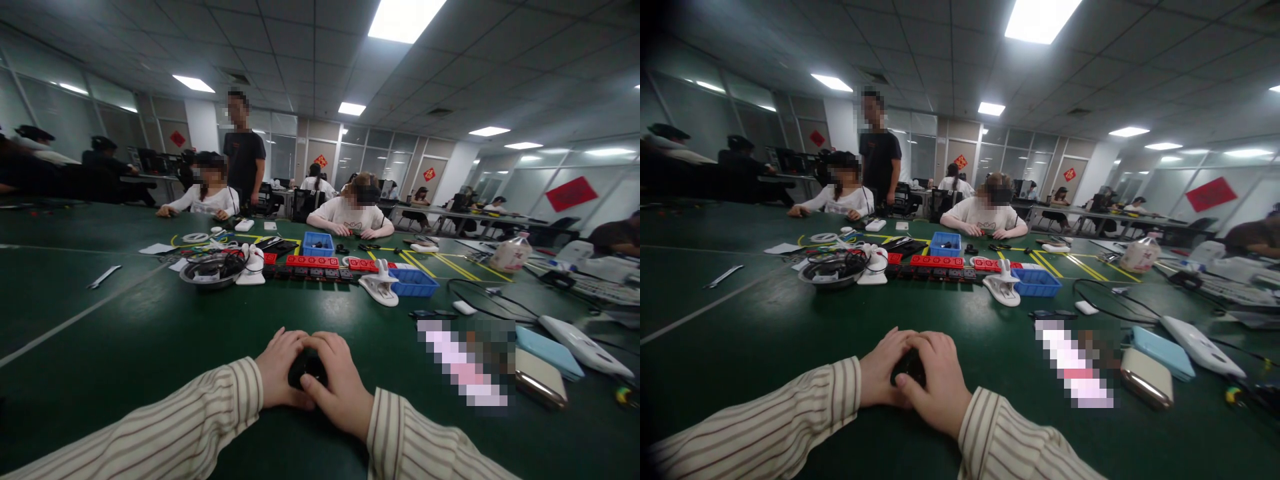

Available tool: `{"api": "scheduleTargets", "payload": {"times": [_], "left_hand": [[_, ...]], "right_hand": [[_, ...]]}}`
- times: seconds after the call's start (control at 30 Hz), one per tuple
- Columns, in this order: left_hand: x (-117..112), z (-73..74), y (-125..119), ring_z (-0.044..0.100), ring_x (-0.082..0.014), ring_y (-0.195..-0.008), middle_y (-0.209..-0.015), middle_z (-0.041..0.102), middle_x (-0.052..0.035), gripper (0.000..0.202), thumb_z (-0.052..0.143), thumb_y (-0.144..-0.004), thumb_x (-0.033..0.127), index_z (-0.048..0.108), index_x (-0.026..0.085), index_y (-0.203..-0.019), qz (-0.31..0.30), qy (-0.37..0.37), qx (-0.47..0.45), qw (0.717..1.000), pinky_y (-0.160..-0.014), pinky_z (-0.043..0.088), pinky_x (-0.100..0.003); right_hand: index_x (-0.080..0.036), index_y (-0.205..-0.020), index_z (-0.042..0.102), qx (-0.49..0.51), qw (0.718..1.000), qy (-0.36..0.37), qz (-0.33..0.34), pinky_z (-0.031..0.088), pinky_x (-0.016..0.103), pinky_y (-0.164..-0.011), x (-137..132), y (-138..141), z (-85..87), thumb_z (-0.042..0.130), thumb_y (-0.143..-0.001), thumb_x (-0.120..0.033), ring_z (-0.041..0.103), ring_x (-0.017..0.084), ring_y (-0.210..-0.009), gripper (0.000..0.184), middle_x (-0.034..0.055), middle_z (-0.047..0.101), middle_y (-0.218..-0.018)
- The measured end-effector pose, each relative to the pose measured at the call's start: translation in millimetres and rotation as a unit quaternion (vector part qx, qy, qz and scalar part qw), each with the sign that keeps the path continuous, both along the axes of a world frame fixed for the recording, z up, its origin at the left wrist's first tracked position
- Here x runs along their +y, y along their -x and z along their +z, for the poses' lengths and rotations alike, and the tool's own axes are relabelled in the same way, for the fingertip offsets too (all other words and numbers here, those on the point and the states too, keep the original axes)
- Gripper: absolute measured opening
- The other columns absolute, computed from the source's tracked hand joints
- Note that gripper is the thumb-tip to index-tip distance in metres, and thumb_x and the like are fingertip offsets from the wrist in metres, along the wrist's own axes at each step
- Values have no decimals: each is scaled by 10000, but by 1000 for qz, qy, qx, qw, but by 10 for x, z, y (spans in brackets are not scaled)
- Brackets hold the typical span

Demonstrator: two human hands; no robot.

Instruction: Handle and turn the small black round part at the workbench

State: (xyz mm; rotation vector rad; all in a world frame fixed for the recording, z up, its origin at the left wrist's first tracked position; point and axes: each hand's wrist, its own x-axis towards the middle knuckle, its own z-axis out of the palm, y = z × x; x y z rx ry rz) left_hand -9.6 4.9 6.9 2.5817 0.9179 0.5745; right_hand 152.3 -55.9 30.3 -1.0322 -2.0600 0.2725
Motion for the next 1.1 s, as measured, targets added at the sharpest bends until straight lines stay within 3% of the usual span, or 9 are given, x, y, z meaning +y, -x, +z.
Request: {"api": "scheduleTargets", "payload": {"times": [0.17,0.3,0.5,0.6,0.7,0.8,0.87,1.0,1.1], "left_hand": [[-57,19,-8,446,-326,-1109,-1146,514,-127,868,700,-483,628,455,156,-1169,30,-60,10,998,-1021,119,-616],[-89,46,-23,510,-286,-987,-991,553,-79,713,670,-493,636,539,166,-1013,34,-78,10,996,-1019,118,-614],[-87,45,-37,538,-232,-894,-889,565,-30,521,715,-525,529,603,194,-907,10,-48,17,999,-1021,126,-587],[-45,44,-32,532,-234,-924,-922,566,-20,464,738,-537,434,612,219,-929,-12,-15,18,1000,-1023,150,-572],[6,44,-20,505,-254,-974,-989,540,-27,407,771,-509,345,647,223,-877,-49,9,16,999,-991,301,-470],[28,33,-6,464,-277,-1040,-1086,497,-44,529,784,-488,323,623,221,-981,-47,15,0,999,-950,374,-399],[22,25,1,442,-289,-1071,-1137,476,-61,667,780,-496,372,553,222,-1105,-36,13,-8,999,-972,348,-435],[-20,24,4,432,-315,-1093,-1169,472,-104,826,750,-493,511,453,183,-1191,-12,0,-15,1000,-1020,214,-552],[-57,42,-4,445,-320,-1081,-1128,495,-112,801,709,-492,575,466,161,-1133,13,-24,-10,1000,-1030,150,-586]], "right_hand": [[-170,-947,496,6,995,7,-101,366,351,-734,47,0,-90,419,-831,-475,471,209,-804,335,53,520,-869],[-174,-846,493,-20,992,36,-123,350,325,-686,58,16,-96,544,-766,-449,461,192,-744,290,26,514,-801],[-180,-773,531,-53,993,59,-92,336,319,-713,61,48,-37,659,-698,-309,465,182,-777,196,6,532,-788],[-188,-796,567,-38,997,36,-51,342,329,-744,52,45,-20,573,-686,-178,473,180,-808,111,14,552,-813],[-200,-770,574,-30,999,-2,28,346,343,-777,22,38,12,452,-633,-105,484,180,-833,206,12,589,-824],[-218,-796,577,-35,996,-24,80,341,365,-822,-17,36,61,411,-634,-101,489,191,-882,260,2,621,-868],[-225,-899,575,-33,996,-29,80,333,381,-857,-34,34,82,428,-688,-142,480,204,-939,270,12,612,-955],[-198,-1017,527,-2,1000,-13,12,331,394,-872,-19,24,48,477,-772,-286,469,217,-958,265,52,559,-1010],[-181,-991,511,11,999,7,-47,353,388,-817,19,18,-19,475,-803,-363,474,221,-905,264,63,543,-971]]}}
